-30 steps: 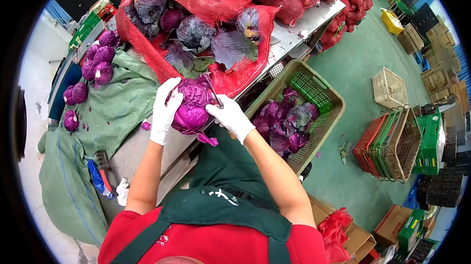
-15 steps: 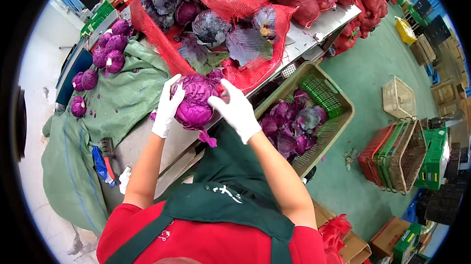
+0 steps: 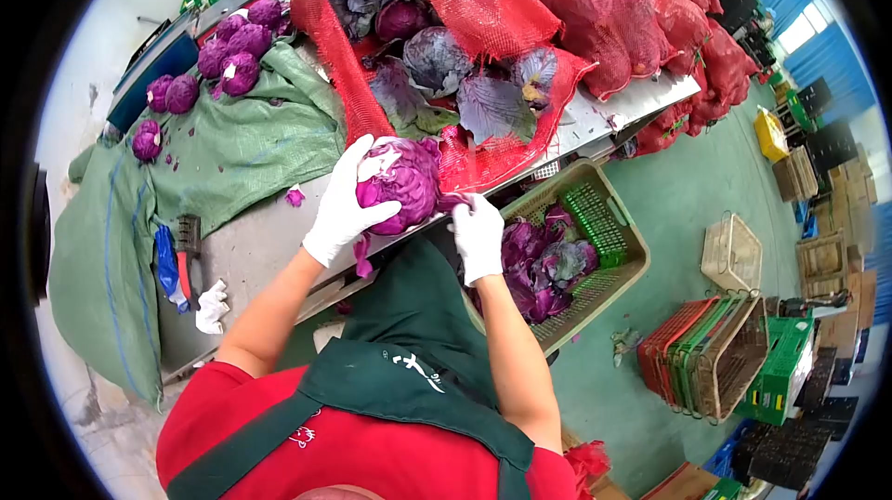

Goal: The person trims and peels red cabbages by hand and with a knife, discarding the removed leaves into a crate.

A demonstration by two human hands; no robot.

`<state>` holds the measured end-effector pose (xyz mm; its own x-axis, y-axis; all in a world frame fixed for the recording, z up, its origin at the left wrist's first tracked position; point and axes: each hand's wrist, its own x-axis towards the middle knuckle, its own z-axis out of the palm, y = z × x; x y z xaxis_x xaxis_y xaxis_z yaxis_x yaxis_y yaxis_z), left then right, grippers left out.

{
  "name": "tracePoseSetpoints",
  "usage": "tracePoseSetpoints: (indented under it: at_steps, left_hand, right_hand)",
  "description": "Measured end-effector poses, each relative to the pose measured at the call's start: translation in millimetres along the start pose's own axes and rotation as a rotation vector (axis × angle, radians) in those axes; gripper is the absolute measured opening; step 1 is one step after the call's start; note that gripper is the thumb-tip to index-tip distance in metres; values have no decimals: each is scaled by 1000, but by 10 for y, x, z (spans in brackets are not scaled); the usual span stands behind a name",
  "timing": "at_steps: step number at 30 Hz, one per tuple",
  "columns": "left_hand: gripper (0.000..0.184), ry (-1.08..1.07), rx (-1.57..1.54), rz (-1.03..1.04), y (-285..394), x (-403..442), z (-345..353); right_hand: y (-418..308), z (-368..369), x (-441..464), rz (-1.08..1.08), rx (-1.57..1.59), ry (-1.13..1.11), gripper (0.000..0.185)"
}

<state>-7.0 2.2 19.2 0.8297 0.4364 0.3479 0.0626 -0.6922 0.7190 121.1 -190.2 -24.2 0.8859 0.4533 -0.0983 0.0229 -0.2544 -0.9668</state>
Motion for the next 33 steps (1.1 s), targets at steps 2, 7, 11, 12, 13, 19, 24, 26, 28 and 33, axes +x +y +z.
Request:
tracePoseSetpoints:
  at_steps: [2, 7, 11, 12, 13, 19, 24, 26, 28, 33]
  left_hand:
    - [106, 25, 11, -21, -53, -33, 9]
    - [111, -120, -17, -125, 34, -55, -29]
    - [107, -149, 93, -31, 122, 2, -23]
    - [107, -163, 122, -21, 106, 27, -34]
    - [107, -163, 122, -20, 103, 56, -57]
    - [109, -146, 113, -42, 107, 64, 11]
    - [108, -139, 193, -17, 309, -7, 29]
    - [109, -138, 225, -1, 336, -19, 32]
    - [111, -138, 297, 4, 413, -45, 54]
    - [112, -150, 401, 67, 431, -53, 125]
  right_hand:
    - [144, -239, 26, 41, -157, 74, 28]
    - [-27, -331, -96, -413, -712, 395, 41]
    - [-610, -412, -170, -237, -239, 10, 24]
    - [-664, -449, -206, -256, -303, -56, 24]
    - [-691, -487, -248, -274, -365, -124, 24]
    - [-724, -387, -284, -111, -286, -100, 52]
    - [-680, -235, -80, -139, -427, -125, 59]
    - [-552, -237, 41, -116, -392, -177, 61]
    - [-475, -243, 121, -36, -309, -207, 62]
    - [-280, -224, 134, 4, -82, -212, 61]
